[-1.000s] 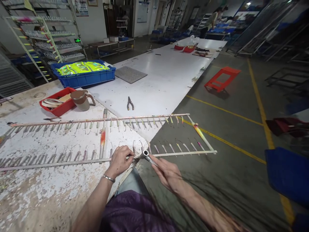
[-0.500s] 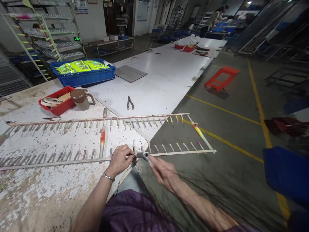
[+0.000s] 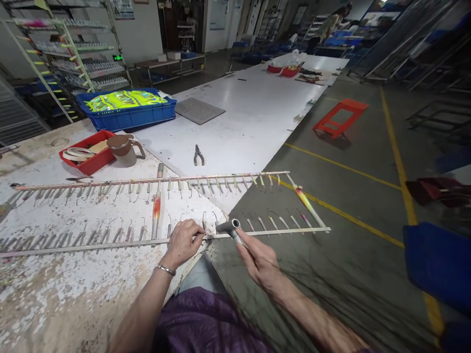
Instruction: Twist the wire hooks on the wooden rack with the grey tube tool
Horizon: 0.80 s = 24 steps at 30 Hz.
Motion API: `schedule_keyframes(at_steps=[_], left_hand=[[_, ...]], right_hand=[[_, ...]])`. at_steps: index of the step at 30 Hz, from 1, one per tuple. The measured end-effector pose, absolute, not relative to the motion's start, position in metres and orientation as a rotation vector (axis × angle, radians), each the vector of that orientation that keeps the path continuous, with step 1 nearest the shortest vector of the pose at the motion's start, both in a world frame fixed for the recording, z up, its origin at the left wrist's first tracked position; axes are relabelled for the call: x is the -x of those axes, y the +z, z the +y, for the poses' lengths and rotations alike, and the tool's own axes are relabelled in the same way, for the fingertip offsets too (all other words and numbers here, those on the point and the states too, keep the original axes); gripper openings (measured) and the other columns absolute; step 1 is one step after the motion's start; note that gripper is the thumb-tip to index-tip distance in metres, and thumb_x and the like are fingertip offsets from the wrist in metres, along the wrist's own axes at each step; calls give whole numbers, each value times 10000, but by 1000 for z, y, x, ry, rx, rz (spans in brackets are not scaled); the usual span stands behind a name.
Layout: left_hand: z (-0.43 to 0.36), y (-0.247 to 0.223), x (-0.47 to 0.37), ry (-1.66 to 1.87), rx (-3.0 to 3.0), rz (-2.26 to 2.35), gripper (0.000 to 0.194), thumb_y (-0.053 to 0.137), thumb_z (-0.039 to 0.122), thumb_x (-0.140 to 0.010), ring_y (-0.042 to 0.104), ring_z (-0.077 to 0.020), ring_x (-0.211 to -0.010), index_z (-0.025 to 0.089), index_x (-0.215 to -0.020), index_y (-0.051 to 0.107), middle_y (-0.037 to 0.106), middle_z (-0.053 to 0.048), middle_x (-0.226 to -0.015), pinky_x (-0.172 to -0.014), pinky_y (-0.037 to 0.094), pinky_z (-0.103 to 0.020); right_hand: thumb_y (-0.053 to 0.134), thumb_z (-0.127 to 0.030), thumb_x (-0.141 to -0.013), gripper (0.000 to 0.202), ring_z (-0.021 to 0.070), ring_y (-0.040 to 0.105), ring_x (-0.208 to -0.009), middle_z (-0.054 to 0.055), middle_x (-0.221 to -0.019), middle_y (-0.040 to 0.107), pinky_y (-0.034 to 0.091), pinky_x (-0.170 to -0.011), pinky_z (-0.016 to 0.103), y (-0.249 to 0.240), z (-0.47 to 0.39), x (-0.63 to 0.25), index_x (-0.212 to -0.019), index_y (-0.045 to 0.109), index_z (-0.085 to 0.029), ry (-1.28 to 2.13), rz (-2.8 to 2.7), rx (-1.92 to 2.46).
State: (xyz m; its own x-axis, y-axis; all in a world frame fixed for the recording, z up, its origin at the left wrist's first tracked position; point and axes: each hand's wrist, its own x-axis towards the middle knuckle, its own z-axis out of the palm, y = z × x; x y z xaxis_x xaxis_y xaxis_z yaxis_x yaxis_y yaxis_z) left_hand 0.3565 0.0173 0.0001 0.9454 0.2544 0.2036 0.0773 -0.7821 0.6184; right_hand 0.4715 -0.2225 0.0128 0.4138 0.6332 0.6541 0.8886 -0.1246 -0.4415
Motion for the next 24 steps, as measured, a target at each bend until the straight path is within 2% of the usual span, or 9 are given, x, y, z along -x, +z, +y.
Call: schedule_keyframes(at_steps=[2,5,7,11,15,20,22,24], left_hand=[[16,-1,-357,386,-2458,248,125,635,161,-973,671,-218,-913,222,-943,740,728,-45,-934,-877,466,-385],[16,-3,-357,393,-2453,247,121,645,138,-950,670,-215,-907,217,-915,730,726,-43,-931,-877,462,-384],[16,-4,-357,394,-2450,239,124,646,132,-942,669,-213,-904,217,-903,727,725,-42,-924,-873,462,-381],[18,-6,-357,407,-2446,230,132,639,130,-947,672,-209,-909,218,-900,726,722,-37,-910,-878,460,-377],[19,-7,-357,391,-2456,227,123,645,138,-947,668,-205,-900,217,-908,731,726,-37,-921,-873,462,-376],[18,-5,-357,374,-2472,242,128,645,141,-947,664,-207,-905,222,-919,740,726,-39,-934,-885,472,-380],[17,-4,-357,373,-2474,242,128,651,137,-945,667,-207,-907,222,-913,741,725,-38,-934,-889,474,-379],[17,-4,-357,380,-2475,245,134,653,126,-942,668,-204,-900,222,-906,740,721,-34,-922,-882,473,-374]], right_hand=[[522,-127,-1063,551,163,621,-581,21,-778,682,529,-544,249,13,-226,-468,-1610,519,-195,-403,-1323,1838],[526,-151,-1067,494,149,559,-513,-17,-687,617,470,-480,235,12,-230,-463,-1555,589,-190,-386,-1414,1908],[532,-148,-1065,492,145,552,-507,-16,-686,630,472,-481,234,11,-231,-462,-1552,594,-184,-369,-1412,1923],[549,-106,-1042,573,168,615,-566,20,-756,696,527,-533,259,8,-232,-461,-1609,521,-182,-439,-1326,1830],[537,-131,-1056,526,157,612,-518,-2,-700,677,516,-503,234,6,-231,-461,-1577,562,-206,-456,-1426,1906],[554,-102,-1024,643,191,653,-583,23,-752,705,553,-537,277,8,-235,-458,-1648,469,-230,-457,-1369,1845],[557,-111,-1019,593,192,640,-556,13,-717,677,530,-507,275,4,-235,-457,-1604,530,-213,-485,-1395,1838],[536,-128,-1034,481,171,578,-466,-21,-635,612,447,-425,249,-3,-234,-455,-1496,643,-210,-462,-1473,1886]])
